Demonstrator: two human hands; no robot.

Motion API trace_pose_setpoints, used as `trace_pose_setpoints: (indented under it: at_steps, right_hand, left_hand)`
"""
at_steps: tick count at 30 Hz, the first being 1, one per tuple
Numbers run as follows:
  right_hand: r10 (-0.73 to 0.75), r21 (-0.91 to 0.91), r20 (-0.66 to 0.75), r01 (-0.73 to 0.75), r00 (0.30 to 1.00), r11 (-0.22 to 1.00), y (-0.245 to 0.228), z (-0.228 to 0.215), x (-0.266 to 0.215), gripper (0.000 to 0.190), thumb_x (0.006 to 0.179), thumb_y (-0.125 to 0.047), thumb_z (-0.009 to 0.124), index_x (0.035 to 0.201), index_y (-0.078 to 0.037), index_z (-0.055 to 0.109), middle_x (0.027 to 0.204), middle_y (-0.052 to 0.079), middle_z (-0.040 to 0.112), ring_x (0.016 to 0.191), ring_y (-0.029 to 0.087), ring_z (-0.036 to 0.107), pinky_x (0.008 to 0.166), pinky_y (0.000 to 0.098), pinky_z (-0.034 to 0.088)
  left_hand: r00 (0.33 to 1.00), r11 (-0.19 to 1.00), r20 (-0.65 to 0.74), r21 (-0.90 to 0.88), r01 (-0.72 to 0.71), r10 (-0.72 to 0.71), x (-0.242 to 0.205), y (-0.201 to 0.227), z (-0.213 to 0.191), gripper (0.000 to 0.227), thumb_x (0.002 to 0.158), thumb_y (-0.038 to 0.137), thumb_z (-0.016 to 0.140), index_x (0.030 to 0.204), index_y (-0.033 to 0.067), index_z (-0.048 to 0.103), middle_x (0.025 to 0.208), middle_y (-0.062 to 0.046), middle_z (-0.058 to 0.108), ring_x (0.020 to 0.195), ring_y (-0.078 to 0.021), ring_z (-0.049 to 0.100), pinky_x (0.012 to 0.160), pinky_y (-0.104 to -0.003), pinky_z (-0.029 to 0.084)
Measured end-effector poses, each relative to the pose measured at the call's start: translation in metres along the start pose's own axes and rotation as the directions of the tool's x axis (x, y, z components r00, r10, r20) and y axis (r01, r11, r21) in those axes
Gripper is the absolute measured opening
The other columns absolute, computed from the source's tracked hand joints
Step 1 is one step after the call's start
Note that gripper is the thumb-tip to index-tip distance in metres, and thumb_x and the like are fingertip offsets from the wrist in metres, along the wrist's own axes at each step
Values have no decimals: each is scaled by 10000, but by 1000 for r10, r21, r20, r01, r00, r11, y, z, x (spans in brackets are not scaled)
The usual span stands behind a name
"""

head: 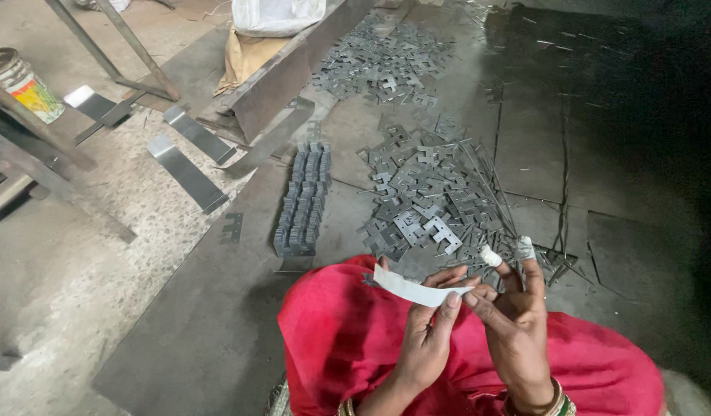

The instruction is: The person sits on the floor and first tears a white strip of material into smaller pieces. Then the person picks up metal brackets from a pile on the floor and stacks them into neat rows, aligning them by hand.

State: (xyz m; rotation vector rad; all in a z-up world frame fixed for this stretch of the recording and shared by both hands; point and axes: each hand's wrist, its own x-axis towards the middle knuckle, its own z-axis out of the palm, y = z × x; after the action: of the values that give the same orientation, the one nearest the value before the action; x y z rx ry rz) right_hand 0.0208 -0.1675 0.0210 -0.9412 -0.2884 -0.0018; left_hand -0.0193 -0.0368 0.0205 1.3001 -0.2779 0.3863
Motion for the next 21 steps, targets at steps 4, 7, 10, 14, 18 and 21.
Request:
trace_pose_setpoints:
  at_steps: [4, 7, 10, 14, 18, 21]
  right_hand:
    - [16, 50, -9, -15, 1000, 999, 8, -19, -1, 834, 858, 190, 583, 1570, -130, 289, 1378, 134, 482, 1056, 208, 623, 968, 389, 553]
    - [32, 35, -38, -30, 999, 999, 15, -28, -1, 832, 837, 204, 599, 1539, -137, 309, 1350, 129, 501, 1015, 198, 599, 931, 377, 546]
    - [33, 109, -105, -21, 994, 994, 13, -34, 0, 798, 829, 194, 579, 1512, -131, 325, 1348, 128, 503, 1059, 210, 645, 945, 392, 569]
    - [-184, -221, -159, 147, 970, 964, 1, -37, 4, 750, 856, 219, 592, 1473, -102, 312, 1345, 136, 485, 997, 220, 660, 957, 422, 601]
    - [-156, -345, -195, 81, 968, 935, 0, -27, -4, 768, 817, 219, 612, 1452, -88, 309, 1359, 139, 496, 989, 210, 663, 912, 411, 601]
    - [-137, -325, -179, 73, 974, 943, -2, -20, -8, 777, 801, 213, 624, 1449, -84, 316, 1328, 127, 504, 983, 222, 680, 911, 396, 593]
  left_hand:
    - [997, 995, 43, 69, 68, -71, -5, -1, -4, 406, 1128, 231, 458, 1403, -35, 595, 1360, -126, 637, 1285, -204, 597, 1113, -355, 467]
    - [956, 953, 66, -83, 292, -287, -8, -5, -6, 456, 1076, 290, 461, 1442, 32, 546, 1318, -99, 667, 1190, -157, 641, 920, -328, 558]
    - [718, 724, 91, 76, 686, -690, -12, -6, -17, 499, 1069, 328, 517, 1510, 121, 409, 1252, -148, 694, 987, -219, 690, 754, -338, 599]
    - [723, 712, 350, 647, 273, -596, -36, 10, -18, 415, 954, 335, 796, 1166, -18, 743, 955, -171, 777, 818, -189, 753, 726, -314, 593]
    - [913, 538, 313, 738, -407, 261, -31, 23, -6, 248, 969, 119, 729, 1191, 76, 626, 1093, -93, 689, 946, -256, 702, 832, -365, 591]
    - [873, 408, 326, 787, -463, 362, -7, 28, -4, 400, 868, 61, 682, 1254, 4, 593, 1155, -157, 676, 1014, -331, 669, 877, -423, 562]
